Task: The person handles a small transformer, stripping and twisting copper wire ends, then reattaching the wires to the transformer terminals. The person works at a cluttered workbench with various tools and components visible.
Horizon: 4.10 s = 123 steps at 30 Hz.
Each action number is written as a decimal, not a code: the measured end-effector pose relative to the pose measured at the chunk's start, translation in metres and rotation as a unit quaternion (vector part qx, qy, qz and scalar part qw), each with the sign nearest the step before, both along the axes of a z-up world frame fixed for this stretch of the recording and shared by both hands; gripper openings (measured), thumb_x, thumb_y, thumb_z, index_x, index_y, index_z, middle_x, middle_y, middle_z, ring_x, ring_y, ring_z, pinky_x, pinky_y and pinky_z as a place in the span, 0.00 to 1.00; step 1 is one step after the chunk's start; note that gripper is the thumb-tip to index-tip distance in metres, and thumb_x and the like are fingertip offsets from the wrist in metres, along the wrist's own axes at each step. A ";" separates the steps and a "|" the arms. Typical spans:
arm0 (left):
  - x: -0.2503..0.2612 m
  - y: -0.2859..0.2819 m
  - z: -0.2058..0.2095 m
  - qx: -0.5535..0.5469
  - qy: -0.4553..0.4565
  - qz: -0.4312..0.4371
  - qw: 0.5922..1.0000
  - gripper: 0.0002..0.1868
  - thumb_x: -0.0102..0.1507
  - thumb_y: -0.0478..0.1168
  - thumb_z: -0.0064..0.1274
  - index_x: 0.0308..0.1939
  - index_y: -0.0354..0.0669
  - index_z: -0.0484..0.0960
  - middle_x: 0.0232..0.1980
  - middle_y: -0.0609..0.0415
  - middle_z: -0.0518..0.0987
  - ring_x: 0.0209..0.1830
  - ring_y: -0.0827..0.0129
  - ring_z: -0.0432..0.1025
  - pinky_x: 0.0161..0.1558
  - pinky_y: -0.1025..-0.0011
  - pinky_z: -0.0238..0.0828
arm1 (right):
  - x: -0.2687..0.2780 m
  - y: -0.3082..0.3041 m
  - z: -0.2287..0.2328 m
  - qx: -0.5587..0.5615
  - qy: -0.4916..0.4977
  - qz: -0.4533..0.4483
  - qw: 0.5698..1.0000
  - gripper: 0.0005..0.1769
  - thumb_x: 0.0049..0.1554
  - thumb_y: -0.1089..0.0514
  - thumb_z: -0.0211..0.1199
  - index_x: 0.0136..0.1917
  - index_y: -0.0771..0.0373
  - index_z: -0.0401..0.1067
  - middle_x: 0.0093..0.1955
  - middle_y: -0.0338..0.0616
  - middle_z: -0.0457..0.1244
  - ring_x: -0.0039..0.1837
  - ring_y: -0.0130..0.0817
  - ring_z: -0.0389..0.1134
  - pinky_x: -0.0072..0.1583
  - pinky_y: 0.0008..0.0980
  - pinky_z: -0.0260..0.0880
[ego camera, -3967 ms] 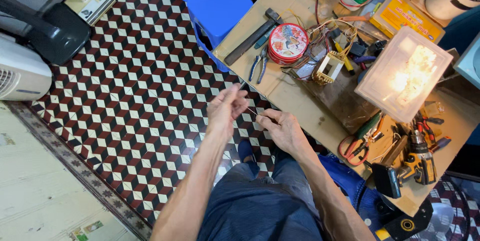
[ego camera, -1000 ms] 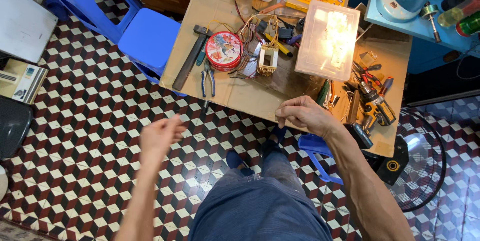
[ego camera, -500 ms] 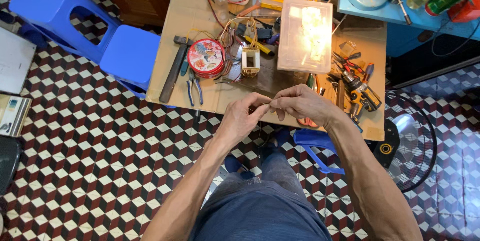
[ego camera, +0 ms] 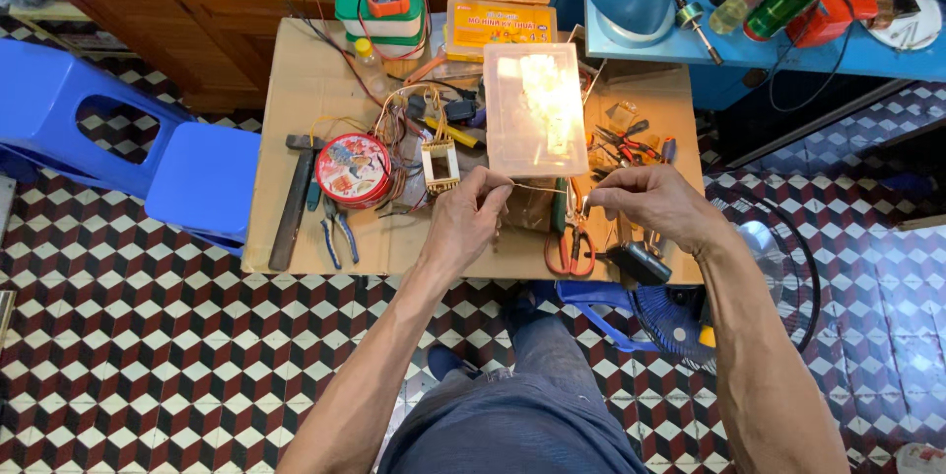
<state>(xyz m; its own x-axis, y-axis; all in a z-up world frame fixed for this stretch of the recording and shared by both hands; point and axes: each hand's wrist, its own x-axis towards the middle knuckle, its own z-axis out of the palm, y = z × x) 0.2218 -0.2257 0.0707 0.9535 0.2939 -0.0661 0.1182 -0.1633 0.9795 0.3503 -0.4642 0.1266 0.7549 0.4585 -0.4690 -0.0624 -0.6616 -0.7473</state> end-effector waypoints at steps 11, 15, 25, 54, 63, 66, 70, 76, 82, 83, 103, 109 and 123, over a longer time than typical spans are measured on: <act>0.113 0.001 -0.015 0.055 0.027 0.000 0.998 0.14 0.66 0.47 0.55 0.45 0.40 0.84 0.28 0.54 0.78 0.27 0.74 0.69 0.31 0.72 0.68 | 0.119 0.002 -0.020 0.033 -0.034 -0.040 0.998 0.15 0.59 0.51 0.67 0.50 0.65 0.81 0.36 0.36 0.67 0.38 0.24 0.61 0.40 0.26 0.61; 0.151 -0.014 -0.032 -0.018 0.045 0.037 0.998 0.16 0.66 0.46 0.54 0.47 0.35 0.84 0.30 0.55 0.80 0.28 0.76 0.71 0.31 0.75 0.69 | 0.111 0.006 -0.030 0.133 -0.350 -0.044 0.926 0.13 0.64 0.56 0.62 0.56 0.68 0.76 0.51 0.40 0.67 0.46 0.24 0.69 0.47 0.24 0.69; 0.187 -0.037 -0.088 -0.258 0.068 0.041 0.963 0.12 0.68 0.35 0.48 0.53 0.30 0.77 0.43 0.47 0.85 0.39 0.71 0.81 0.41 0.75 0.81 | 0.093 0.072 -0.097 0.330 0.124 -0.294 0.888 0.12 0.60 0.56 0.62 0.53 0.64 0.77 0.47 0.41 0.70 0.45 0.23 0.70 0.49 0.24 0.71; 0.192 -0.029 -0.017 0.144 0.058 -0.105 0.982 0.10 0.72 0.40 0.40 0.40 0.39 0.71 0.27 0.47 0.73 0.23 0.60 0.72 0.26 0.57 0.69 | 0.117 0.058 -0.160 0.325 0.108 -0.301 0.890 0.10 0.61 0.58 0.63 0.47 0.68 0.79 0.41 0.39 0.68 0.41 0.23 0.64 0.47 0.24 0.66; 0.168 -0.026 -0.027 0.139 0.045 -0.098 0.984 0.11 0.70 0.41 0.43 0.41 0.39 0.76 0.27 0.46 0.76 0.25 0.60 0.74 0.29 0.60 0.70 | 0.147 0.031 -0.173 0.324 0.107 -0.387 0.857 0.09 0.61 0.59 0.65 0.49 0.69 0.77 0.42 0.43 0.69 0.39 0.26 0.66 0.43 0.24 0.65; 0.165 -0.024 -0.034 0.057 0.129 -0.088 0.986 0.12 0.69 0.44 0.47 0.42 0.39 0.80 0.27 0.49 0.77 0.26 0.67 0.72 0.30 0.63 0.69 | 0.162 0.020 -0.157 0.307 0.089 -0.394 0.862 0.11 0.61 0.58 0.63 0.52 0.70 0.75 0.46 0.46 0.71 0.42 0.24 0.68 0.47 0.23 0.70; 0.179 -0.034 -0.046 -0.142 0.213 -0.022 0.966 0.15 0.66 0.47 0.53 0.45 0.39 0.85 0.33 0.54 0.81 0.33 0.74 0.72 0.37 0.72 0.68 | 0.151 0.019 -0.125 0.252 0.114 -0.354 0.893 0.20 0.65 0.49 0.54 0.56 0.67 0.74 0.50 0.48 0.71 0.42 0.26 0.69 0.43 0.23 0.69; 0.181 -0.048 -0.067 -0.319 0.217 0.046 0.921 0.16 0.63 0.45 0.57 0.48 0.38 0.87 0.39 0.57 0.83 0.38 0.75 0.76 0.42 0.75 0.74 | 0.084 0.038 -0.098 0.194 0.139 -0.263 0.935 0.19 0.61 0.52 0.57 0.57 0.67 0.75 0.48 0.43 0.70 0.36 0.25 0.66 0.38 0.23 0.63; 0.175 -0.063 -0.092 -0.404 0.207 0.042 0.890 0.15 0.67 0.46 0.56 0.49 0.38 0.84 0.36 0.54 0.76 0.26 0.78 0.65 0.25 0.78 0.62 | 0.073 0.050 -0.103 0.190 0.190 -0.246 0.931 0.14 0.61 0.54 0.58 0.53 0.66 0.73 0.37 0.39 0.66 0.33 0.25 0.66 0.36 0.24 0.63; 0.175 -0.065 -0.095 -0.412 0.202 0.039 0.888 0.15 0.68 0.46 0.56 0.50 0.38 0.83 0.34 0.53 0.73 0.22 0.79 0.61 0.20 0.78 0.57 | 0.069 0.051 -0.104 0.181 0.169 -0.238 0.939 0.15 0.62 0.53 0.57 0.52 0.67 0.74 0.36 0.39 0.66 0.33 0.24 0.65 0.36 0.24 0.63; 0.194 -0.086 -0.125 -0.560 0.198 0.064 0.802 0.15 0.66 0.41 0.55 0.52 0.34 0.80 0.48 0.48 0.85 0.40 0.70 0.75 0.45 0.72 0.71 | 0.023 0.050 -0.083 0.080 -0.119 -0.231 0.962 0.12 0.63 0.55 0.56 0.51 0.65 0.74 0.38 0.52 0.68 0.39 0.37 0.72 0.42 0.35 0.70; 0.229 -0.069 -0.128 -0.498 0.204 0.067 0.840 0.18 0.65 0.44 0.55 0.56 0.39 0.79 0.48 0.53 0.86 0.37 0.75 0.77 0.42 0.75 0.73 | 0.009 0.051 -0.075 0.041 -0.055 -0.242 0.968 0.12 0.62 0.54 0.58 0.50 0.66 0.74 0.32 0.52 0.65 0.35 0.33 0.66 0.40 0.34 0.67; 0.271 -0.045 -0.151 -0.533 0.161 0.082 0.827 0.15 0.64 0.40 0.56 0.52 0.34 0.80 0.43 0.47 0.86 0.35 0.69 0.78 0.41 0.70 0.80 | -0.007 0.040 -0.058 0.051 -0.034 -0.210 0.976 0.13 0.62 0.54 0.57 0.51 0.65 0.75 0.30 0.43 0.64 0.33 0.26 0.65 0.38 0.31 0.66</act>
<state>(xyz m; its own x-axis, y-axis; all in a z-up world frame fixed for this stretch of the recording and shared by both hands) 0.4930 -0.2707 -0.0807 0.7895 0.0297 -0.6131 0.3351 0.8160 0.4710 0.3438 -0.4245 0.0682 0.9141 0.1432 -0.3793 -0.2603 -0.5099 -0.8199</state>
